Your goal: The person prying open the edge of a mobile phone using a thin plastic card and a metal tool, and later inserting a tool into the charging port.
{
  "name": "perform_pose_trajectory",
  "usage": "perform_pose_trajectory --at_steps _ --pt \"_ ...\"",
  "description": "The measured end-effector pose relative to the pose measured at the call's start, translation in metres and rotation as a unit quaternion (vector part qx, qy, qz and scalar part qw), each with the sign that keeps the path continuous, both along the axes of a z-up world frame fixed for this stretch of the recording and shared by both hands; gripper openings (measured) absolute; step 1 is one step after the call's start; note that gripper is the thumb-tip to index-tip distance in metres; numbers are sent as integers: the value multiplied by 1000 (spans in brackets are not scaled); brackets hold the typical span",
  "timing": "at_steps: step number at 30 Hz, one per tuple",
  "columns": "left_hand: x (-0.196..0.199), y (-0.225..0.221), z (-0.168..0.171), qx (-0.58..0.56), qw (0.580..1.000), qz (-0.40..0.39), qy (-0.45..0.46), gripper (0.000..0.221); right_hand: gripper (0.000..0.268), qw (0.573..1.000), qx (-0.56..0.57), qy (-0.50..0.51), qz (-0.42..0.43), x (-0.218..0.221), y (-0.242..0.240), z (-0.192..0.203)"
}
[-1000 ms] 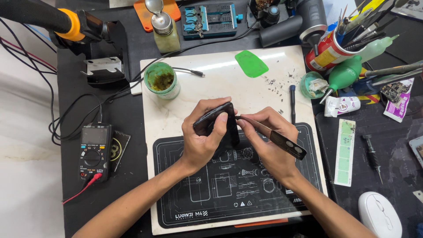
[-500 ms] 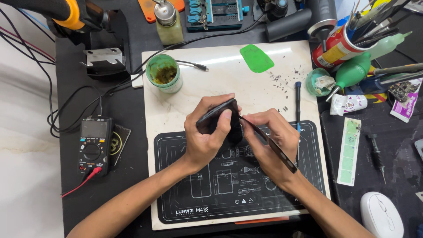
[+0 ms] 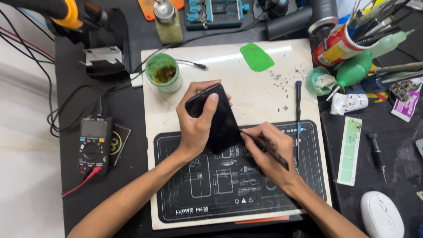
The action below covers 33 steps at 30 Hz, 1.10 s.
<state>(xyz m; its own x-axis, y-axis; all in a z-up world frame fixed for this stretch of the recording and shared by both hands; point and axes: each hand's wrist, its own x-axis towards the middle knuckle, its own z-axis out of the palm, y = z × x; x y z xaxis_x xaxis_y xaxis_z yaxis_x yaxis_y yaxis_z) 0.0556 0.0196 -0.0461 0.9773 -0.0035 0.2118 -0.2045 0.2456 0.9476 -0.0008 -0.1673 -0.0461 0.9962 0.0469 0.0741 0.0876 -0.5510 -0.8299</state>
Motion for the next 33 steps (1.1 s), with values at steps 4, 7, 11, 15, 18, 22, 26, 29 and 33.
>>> perform_pose_trajectory --at_steps 4,7,11,15,18,22,26,29,33 --pt "5 2 -3 -37 998 14 50 30 9 995 11 -97 28 -3 3 2" --pt "10 1 -7 -73 993 21 86 31 8 995 -5 -99 10 -3 6 2" --pt "13 4 -14 -94 988 26 115 34 6 993 -34 -109 -13 -3 12 1" --pt "14 4 -17 -86 991 23 104 32 5 993 -33 -106 -31 0 19 1" --pt "14 5 -17 -96 990 26 97 31 7 990 -32 -129 -42 3 26 2" --pt "12 7 -19 -87 991 25 102 31 6 988 -39 -147 -41 9 34 3" --pt "12 8 -19 -64 994 32 83 28 8 981 -26 -191 -38 33 47 5" --pt "13 10 -18 -46 995 64 57 25 8 975 -21 -220 -20 54 59 8" --pt "12 12 -18 -50 995 66 62 24 8 978 -1 -206 -15 56 64 10"
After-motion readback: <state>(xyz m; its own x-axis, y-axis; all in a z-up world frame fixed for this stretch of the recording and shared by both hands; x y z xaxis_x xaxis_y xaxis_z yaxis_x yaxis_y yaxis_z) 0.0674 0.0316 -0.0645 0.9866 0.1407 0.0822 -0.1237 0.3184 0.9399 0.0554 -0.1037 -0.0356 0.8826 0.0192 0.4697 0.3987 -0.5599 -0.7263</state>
